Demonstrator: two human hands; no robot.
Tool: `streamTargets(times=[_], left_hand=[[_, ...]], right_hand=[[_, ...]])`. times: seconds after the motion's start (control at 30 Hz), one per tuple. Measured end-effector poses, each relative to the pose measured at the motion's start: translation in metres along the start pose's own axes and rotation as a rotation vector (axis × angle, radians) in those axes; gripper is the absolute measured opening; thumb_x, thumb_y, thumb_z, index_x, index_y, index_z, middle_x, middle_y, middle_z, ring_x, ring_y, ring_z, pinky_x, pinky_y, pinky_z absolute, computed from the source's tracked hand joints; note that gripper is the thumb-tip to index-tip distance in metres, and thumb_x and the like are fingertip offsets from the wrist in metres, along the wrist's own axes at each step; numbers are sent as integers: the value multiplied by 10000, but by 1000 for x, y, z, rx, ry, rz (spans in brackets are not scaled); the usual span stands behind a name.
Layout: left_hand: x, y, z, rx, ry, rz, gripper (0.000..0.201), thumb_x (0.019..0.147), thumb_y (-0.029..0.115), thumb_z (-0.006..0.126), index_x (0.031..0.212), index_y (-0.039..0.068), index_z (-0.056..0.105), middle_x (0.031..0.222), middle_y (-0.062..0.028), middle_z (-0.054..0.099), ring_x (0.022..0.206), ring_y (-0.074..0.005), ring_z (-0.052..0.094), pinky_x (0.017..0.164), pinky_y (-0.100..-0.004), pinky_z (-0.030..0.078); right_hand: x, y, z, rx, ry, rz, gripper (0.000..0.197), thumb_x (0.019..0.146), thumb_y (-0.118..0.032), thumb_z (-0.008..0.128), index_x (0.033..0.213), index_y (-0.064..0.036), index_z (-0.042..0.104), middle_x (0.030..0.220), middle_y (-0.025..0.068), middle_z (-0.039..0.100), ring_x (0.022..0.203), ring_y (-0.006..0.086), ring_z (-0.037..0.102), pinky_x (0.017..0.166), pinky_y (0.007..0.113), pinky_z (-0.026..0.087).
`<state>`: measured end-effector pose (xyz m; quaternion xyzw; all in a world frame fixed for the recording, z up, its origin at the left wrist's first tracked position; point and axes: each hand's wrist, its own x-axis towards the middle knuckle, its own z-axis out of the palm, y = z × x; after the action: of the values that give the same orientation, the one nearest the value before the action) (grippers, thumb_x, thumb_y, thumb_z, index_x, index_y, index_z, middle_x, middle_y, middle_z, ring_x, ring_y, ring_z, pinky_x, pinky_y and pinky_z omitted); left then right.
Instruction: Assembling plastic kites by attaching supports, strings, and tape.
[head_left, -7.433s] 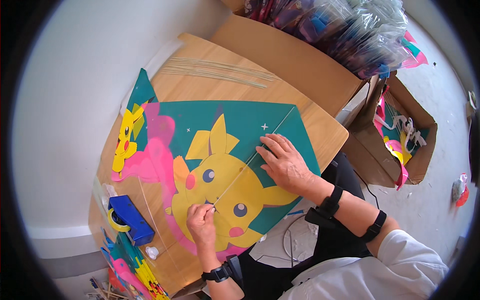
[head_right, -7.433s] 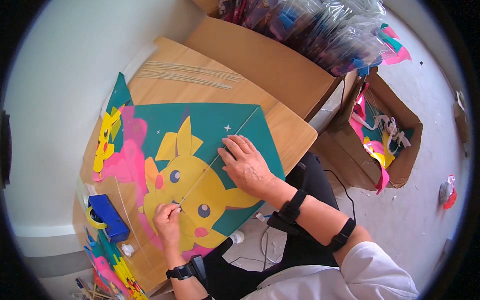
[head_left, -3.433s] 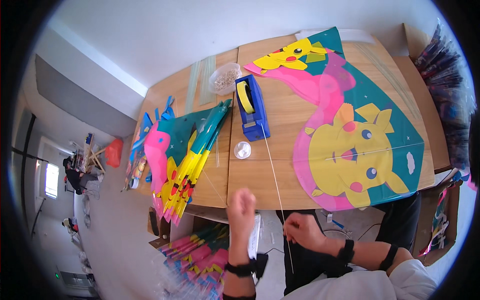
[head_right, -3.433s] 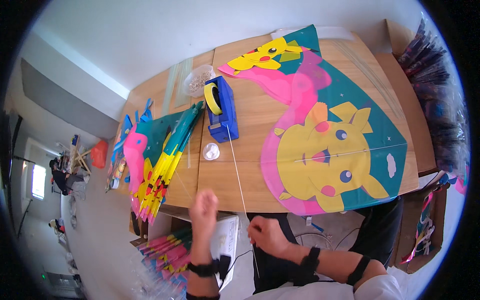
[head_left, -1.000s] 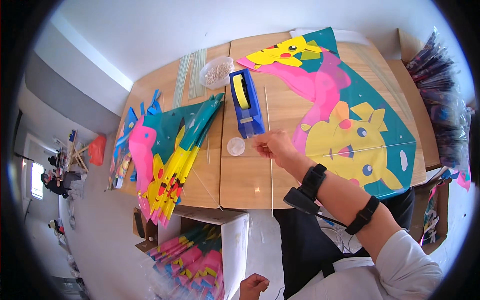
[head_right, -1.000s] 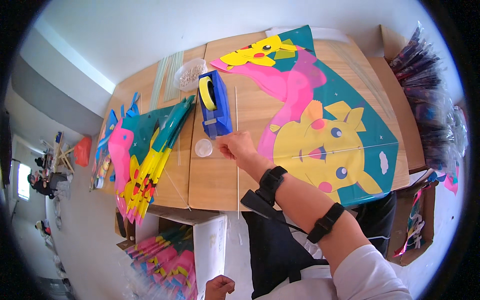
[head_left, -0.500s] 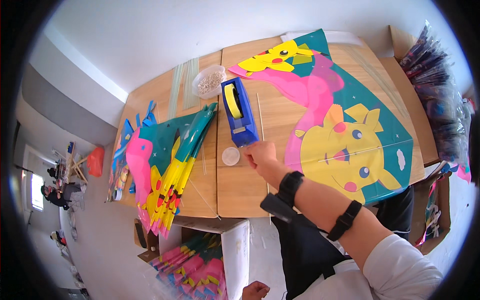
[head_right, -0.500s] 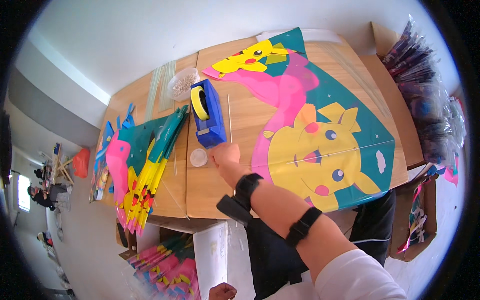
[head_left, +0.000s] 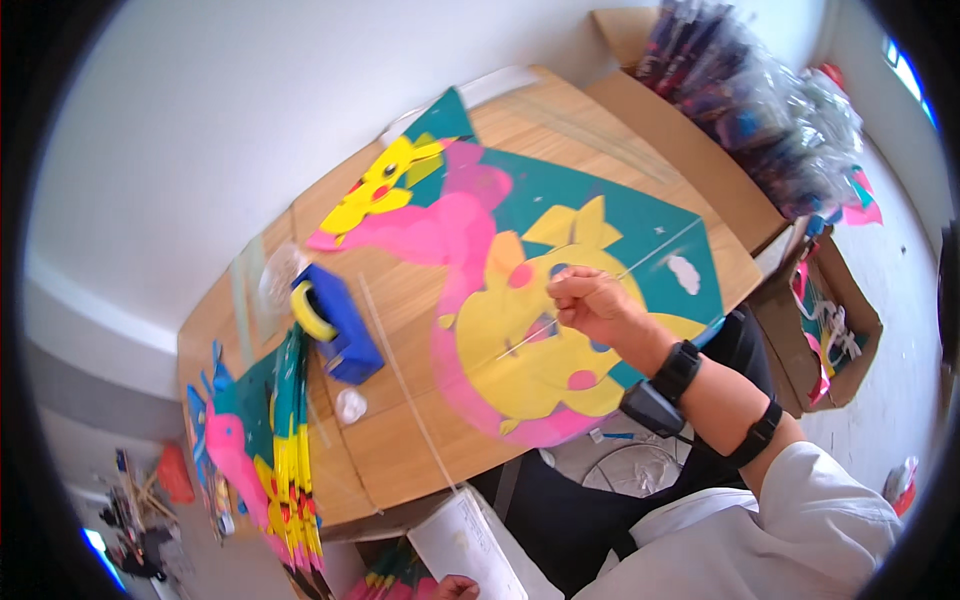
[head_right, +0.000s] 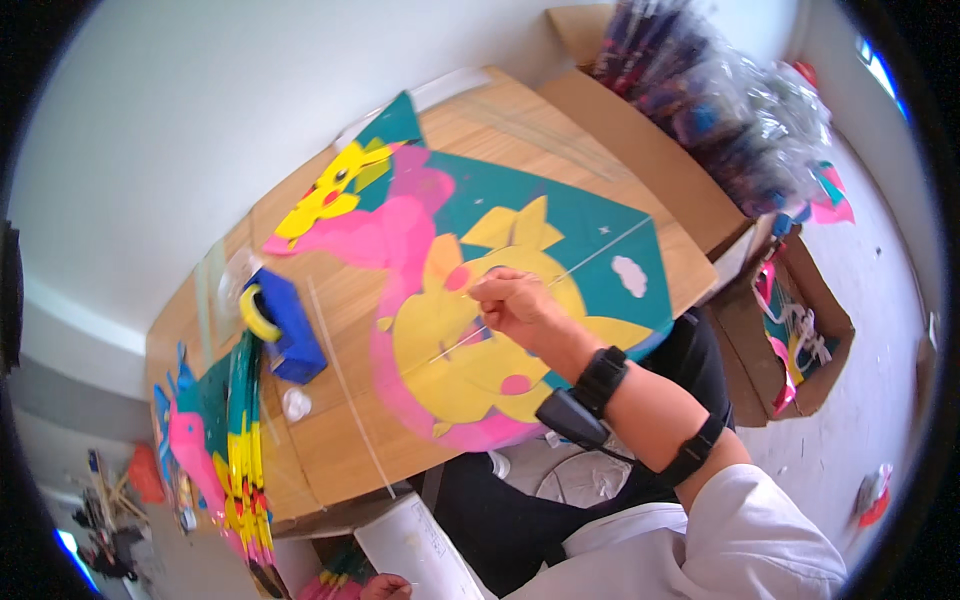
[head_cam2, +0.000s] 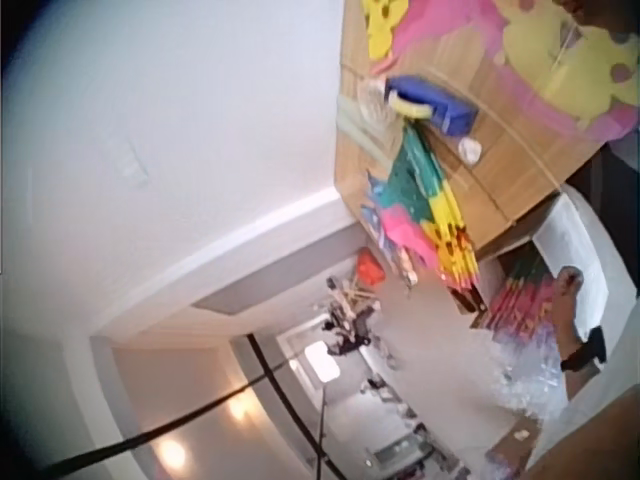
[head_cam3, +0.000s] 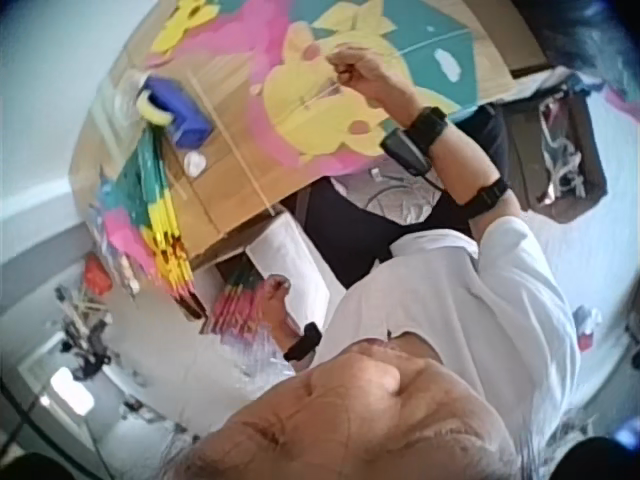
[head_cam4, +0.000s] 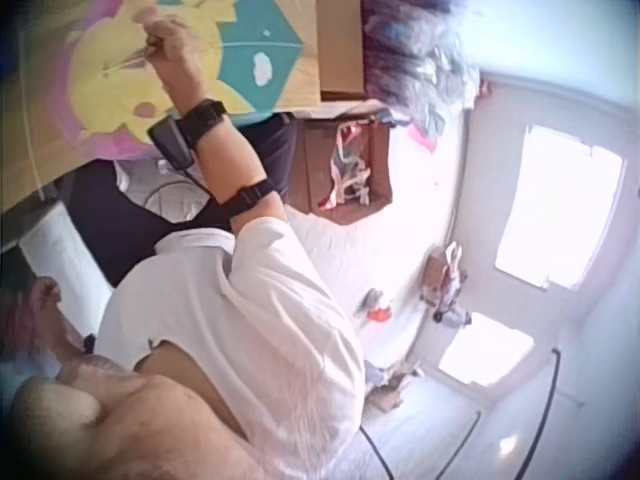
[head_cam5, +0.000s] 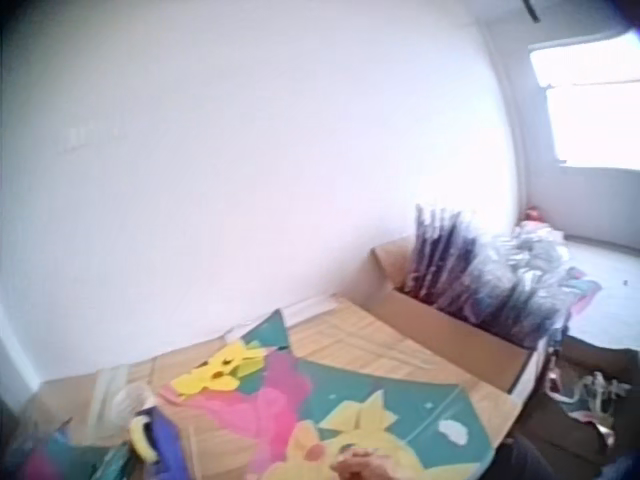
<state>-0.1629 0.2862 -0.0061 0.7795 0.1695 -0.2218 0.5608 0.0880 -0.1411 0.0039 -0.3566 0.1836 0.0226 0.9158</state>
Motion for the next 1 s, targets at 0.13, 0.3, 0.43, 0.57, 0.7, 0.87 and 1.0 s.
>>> streamTargets(times=[0.13,0.3,0.43,0.57,0.7,0.87,1.0], left_hand=[[27,97,20,299,-43,147,78,739,-7,574,814,-1,553,738,-24,517,740,-135,496,709,-262,415],[89,150,53,352,-97,363,100,837,104,573,793,20,541,742,-5,502,752,-107,477,672,-252,403],[136,188,97,156,-107,279,66,828,62,581,777,24,562,700,1,525,658,-80,477,589,-220,392],[198,191,127,87,-115,310,40,795,-22,574,791,8,548,653,-15,538,530,-71,457,494,-204,371],[231,206,151,97,-90,326,40,788,-16,581,801,10,552,656,-15,538,506,-66,454,464,-191,368],[247,209,161,87,-79,310,43,779,-14,586,805,6,558,662,-17,548,487,-58,451,447,-182,366],[252,207,162,106,-84,297,43,776,-12,584,805,7,560,658,-14,548,495,-55,453,454,-179,364]], right_hand=[[-30,-56,-75,52,115,-79,133,765,27,647,712,-60,562,651,-11,505,550,77,455,463,227,351],[-52,-111,-149,-135,265,-205,126,738,27,654,689,-33,554,592,-10,463,499,77,419,438,228,327],[-46,-134,-183,-564,464,-380,112,727,-27,689,682,-22,587,605,-6,518,527,72,453,459,214,332],[-21,-145,-218,-892,677,-572,118,677,-67,715,657,-6,615,560,4,525,544,105,498,494,277,393],[-6,-147,-228,-1108,835,-687,104,656,-104,683,668,-16,628,606,90,575,584,194,564,541,321,435],[4,-147,-231,-1143,941,-645,107,666,-134,660,678,-33,628,733,106,601,730,263,583,638,366,457],[5,-147,-228,-1205,965,-595,108,674,-137,659,677,-37,619,776,105,602,792,276,578,679,380,460]])
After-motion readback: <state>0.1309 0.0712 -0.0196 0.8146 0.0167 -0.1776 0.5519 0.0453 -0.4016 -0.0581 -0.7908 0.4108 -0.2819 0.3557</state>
